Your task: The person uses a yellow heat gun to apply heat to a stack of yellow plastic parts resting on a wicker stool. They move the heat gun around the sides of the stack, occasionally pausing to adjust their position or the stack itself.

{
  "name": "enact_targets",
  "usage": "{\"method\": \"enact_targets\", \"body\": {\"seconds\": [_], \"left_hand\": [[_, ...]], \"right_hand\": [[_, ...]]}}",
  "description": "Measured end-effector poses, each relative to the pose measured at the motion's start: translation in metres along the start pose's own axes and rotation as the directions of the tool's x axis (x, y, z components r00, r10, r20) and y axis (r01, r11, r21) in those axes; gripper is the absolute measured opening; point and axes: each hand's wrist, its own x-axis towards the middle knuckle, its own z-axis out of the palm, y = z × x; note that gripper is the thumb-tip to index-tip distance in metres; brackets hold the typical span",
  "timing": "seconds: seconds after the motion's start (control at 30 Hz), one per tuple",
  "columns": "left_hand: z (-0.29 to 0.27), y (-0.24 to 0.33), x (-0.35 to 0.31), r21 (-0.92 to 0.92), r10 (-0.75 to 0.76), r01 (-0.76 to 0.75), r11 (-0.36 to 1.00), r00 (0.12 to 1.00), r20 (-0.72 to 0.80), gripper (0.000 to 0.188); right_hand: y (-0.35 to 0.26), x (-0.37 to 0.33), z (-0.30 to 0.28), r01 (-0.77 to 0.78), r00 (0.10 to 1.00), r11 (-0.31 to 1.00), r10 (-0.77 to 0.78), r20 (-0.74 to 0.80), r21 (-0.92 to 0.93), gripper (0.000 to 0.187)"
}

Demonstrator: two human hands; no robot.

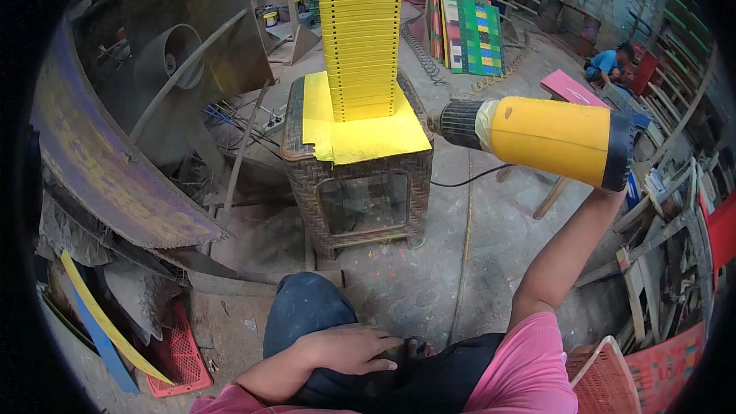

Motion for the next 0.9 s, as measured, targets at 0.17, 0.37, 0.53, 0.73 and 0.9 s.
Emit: {"method": "enact_targets", "body": {"seconds": [0.17, 0.37, 0.53, 0.73, 0.9], "left_hand": [[-0.001, 0.002, 0.002, 0.013, -0.008, 0.008, 1.0, 1.0, 0.003, 0.056], [-0.001, 0.002, -0.001, 0.0, -0.029, 0.03, 1.0, 1.0, -0.003, 0.056], [-0.008, 0.006, -0.001, -0.002, -0.019, 0.019, 1.0, 0.999, 0.032, 0.056], [-0.007, 0.006, 0.0, 0.004, -0.025, 0.025, 1.0, 0.999, 0.027, 0.056], [-0.004, 0.005, 0.001, 0.005, -0.017, 0.017, 1.0, 1.0, 0.011, 0.056]], "right_hand": [[-0.019, 0.012, 0.018, -0.106, 0.967, 0.949, 0.168, -0.192, 0.295, 0.045], [-0.049, 0.03, 0.047, -0.081, 0.975, 0.974, 0.122, -0.187, 0.211, 0.043], [-0.037, 0.023, 0.021, -0.07, 0.986, 0.99, 0.087, -0.143, 0.121, 0.042], [-0.011, 0.0, -0.005, -0.127, 0.98, 0.972, 0.154, -0.126, 0.198, 0.041], [-0.014, 0.003, 0.0, -0.119, 0.975, 0.975, 0.15, -0.163, 0.19, 0.04]]}}
